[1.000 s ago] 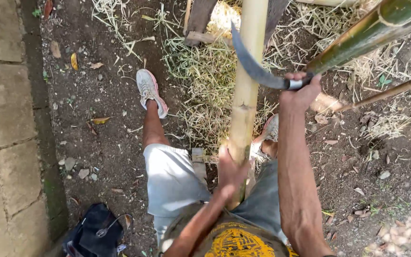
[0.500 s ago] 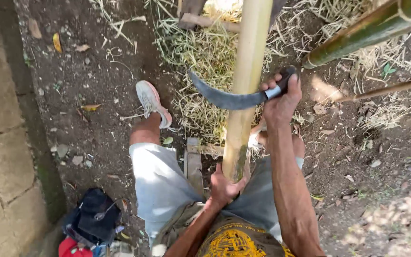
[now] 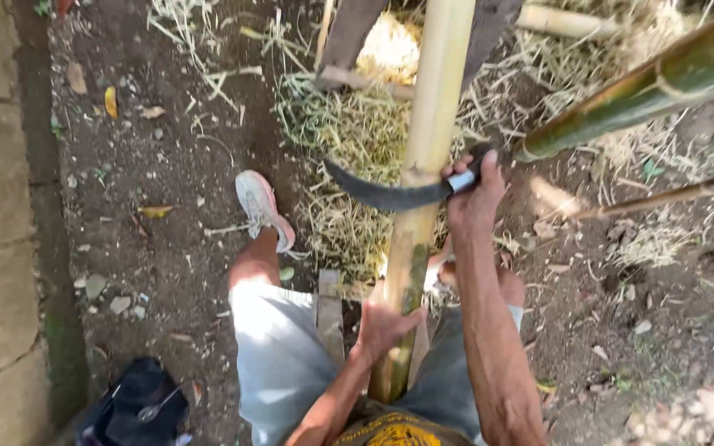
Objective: Strip the outer layer of a bamboo pole using a curved utility knife to prepare it for manufacturing.
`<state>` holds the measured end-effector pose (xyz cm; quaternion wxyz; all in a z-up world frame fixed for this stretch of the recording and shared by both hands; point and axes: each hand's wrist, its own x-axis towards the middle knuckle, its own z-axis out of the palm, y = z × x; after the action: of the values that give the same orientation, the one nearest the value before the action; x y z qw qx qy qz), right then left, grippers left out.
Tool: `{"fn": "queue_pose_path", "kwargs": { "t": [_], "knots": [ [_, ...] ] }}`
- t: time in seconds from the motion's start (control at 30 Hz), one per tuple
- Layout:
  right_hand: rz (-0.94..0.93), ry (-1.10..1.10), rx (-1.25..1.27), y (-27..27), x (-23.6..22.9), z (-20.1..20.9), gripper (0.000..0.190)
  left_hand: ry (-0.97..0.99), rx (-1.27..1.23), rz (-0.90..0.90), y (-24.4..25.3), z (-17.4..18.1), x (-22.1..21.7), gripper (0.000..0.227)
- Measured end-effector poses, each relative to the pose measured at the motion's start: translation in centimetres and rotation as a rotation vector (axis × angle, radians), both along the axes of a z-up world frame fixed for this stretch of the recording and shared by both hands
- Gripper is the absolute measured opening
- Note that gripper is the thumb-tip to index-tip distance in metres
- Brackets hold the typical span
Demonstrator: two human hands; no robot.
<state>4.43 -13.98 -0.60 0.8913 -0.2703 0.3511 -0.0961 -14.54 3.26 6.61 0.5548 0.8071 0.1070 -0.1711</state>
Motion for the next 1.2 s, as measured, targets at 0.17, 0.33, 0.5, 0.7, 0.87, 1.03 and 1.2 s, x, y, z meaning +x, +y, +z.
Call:
{"fn": "queue_pose_path", "kwargs": {
  "t": [0.17, 0.33, 0.5, 0.7, 0.87, 1.03, 1.2],
  "knots": [
    [-0.004, -0.005, 0.043, 0.2, 0.2, 0.0, 0.031, -0.387, 0.172, -0.414, 1.0, -3.8, -1.6, 0.021],
    [0.036, 0.027, 0.016, 0.4, 0.2, 1.6, 0.032, -0.529, 0.099, -0.396, 0.3, -4.1, -2.5, 0.015],
    [-0.012, 0.044, 0.064, -0.7, 0.6, 0.3, 0.033, 0.269, -0.050, -0.031, -0.4, 0.9, 3.2, 0.056],
    [-0.117, 0.284, 0.093, -0.5, 0.8, 0.3, 0.035, 0.280, 0.046, -0.040, -1.1, -0.3, 1.1, 0.075],
    [-0.060, 0.328, -0.060, -1.0, 0.7, -0.5, 0.042, 0.384, 0.159, 0.110, -0.8, 2.9, -7.3, 0.086],
    [-0.140, 0.220, 0.020, -1.4, -0.2, -1.9, 0.042, 0.550, 0.173, 0.078, -0.4, 3.2, -9.8, 0.086],
    [-0.050, 0.071, -0.067, -0.9, -1.1, -2.1, 0.040, 0.005, 0.089, 0.238, 4.8, 4.6, -12.7, 0.067]
  ]
}}
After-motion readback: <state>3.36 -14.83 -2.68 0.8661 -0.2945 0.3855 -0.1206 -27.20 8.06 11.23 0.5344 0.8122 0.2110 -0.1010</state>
